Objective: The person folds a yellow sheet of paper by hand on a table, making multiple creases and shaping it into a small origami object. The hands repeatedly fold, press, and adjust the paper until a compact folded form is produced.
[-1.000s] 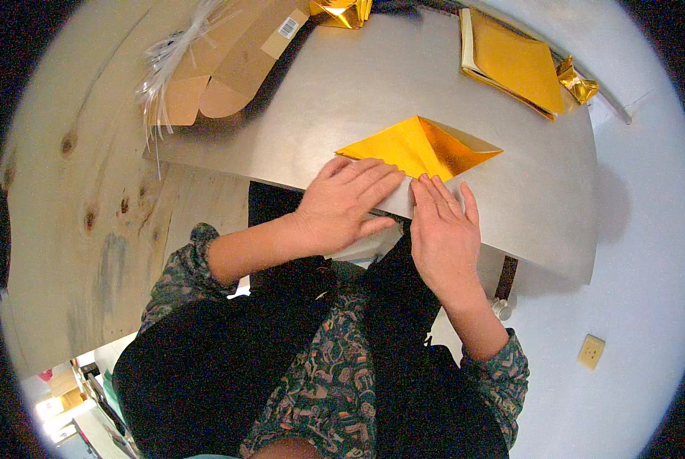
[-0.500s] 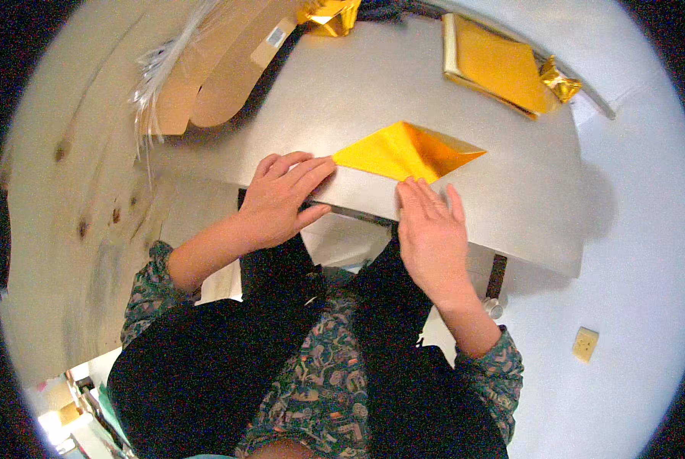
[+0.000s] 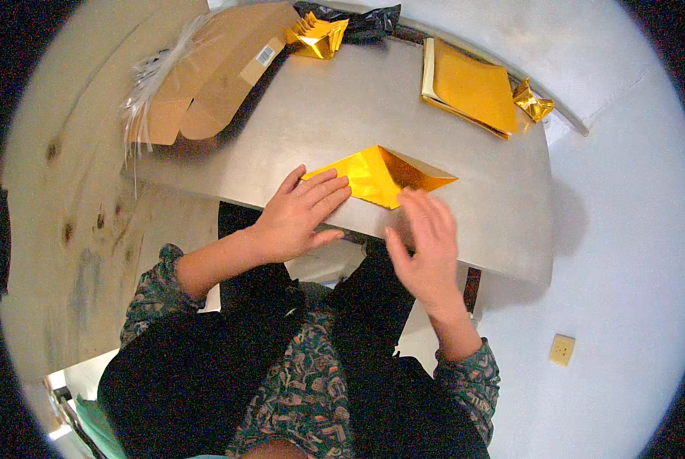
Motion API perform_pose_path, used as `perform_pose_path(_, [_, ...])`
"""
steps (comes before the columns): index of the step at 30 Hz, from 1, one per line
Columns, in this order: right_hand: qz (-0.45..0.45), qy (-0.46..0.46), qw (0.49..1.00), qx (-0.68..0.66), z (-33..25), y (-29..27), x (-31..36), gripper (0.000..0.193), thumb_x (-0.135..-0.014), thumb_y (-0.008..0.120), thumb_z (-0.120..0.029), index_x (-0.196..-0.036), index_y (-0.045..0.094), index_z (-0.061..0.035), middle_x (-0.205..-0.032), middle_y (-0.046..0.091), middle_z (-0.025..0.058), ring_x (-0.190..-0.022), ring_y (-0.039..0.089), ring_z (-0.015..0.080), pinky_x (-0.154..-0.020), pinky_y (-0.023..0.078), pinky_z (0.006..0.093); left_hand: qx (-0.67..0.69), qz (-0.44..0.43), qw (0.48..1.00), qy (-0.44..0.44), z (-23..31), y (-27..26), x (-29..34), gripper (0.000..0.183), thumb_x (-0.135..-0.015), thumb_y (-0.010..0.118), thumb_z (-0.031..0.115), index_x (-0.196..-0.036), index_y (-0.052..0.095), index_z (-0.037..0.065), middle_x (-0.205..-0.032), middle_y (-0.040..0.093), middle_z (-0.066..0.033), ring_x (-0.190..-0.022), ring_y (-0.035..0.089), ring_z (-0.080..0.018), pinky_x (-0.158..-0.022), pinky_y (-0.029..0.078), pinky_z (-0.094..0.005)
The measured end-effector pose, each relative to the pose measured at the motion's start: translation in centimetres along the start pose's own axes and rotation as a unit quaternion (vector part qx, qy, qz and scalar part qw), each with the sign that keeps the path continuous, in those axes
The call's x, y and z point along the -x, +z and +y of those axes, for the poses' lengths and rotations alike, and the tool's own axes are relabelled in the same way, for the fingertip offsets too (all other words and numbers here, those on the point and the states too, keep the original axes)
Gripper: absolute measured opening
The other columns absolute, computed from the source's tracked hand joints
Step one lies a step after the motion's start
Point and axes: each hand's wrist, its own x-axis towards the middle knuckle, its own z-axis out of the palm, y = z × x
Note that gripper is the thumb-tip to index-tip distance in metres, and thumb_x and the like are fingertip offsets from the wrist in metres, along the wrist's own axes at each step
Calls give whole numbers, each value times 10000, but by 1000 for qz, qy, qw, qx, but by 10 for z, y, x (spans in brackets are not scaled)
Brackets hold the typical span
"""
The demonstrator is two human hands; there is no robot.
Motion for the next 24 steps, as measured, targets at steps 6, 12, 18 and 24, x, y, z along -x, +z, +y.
perform_pose_path(6, [-90,-3,995,42,25,-4,-9,984,-735,868,-438,-1539,431,-77,-1577,443,169,-1496,359,355,-1253,171,564,16,8,1000,12,-10,-10,16,601,-841,798,263,-1364,560,86,-1405,585,-116,-1397,493,-301,-1198,295,-571])
perform_pose_path(12, [-88,-39,995,34,16,13,8,545,-854,793,-247,-1347,627,-85,-1467,559,123,-1427,446,312,-1238,218,573,42,63,996,45,-13,-16,22,371,-810,805,142,-1161,685,115,-1180,657,-62,-1184,601,-278,-1138,366,-575])
perform_pose_path(18, [-28,-54,997,-42,10,-8,-1,291,-938,682,-26,-1228,693,-47,-1160,723,101,-1083,693,233,-1125,442,475,150,84,985,-1,-11,-51,1,210,-888,757,129,-1091,714,95,-961,698,-76,-890,674,-271,-907,539,-427])
perform_pose_path(24, [-42,141,975,-169,16,-10,-34,260,-984,632,-84,-1238,684,-63,-1113,728,148,-888,700,197,-799,558,314,184,-21,977,-105,-35,-54,-58,267,-937,689,193,-1166,692,56,-963,725,-143,-930,686,-320,-828,558,-430])
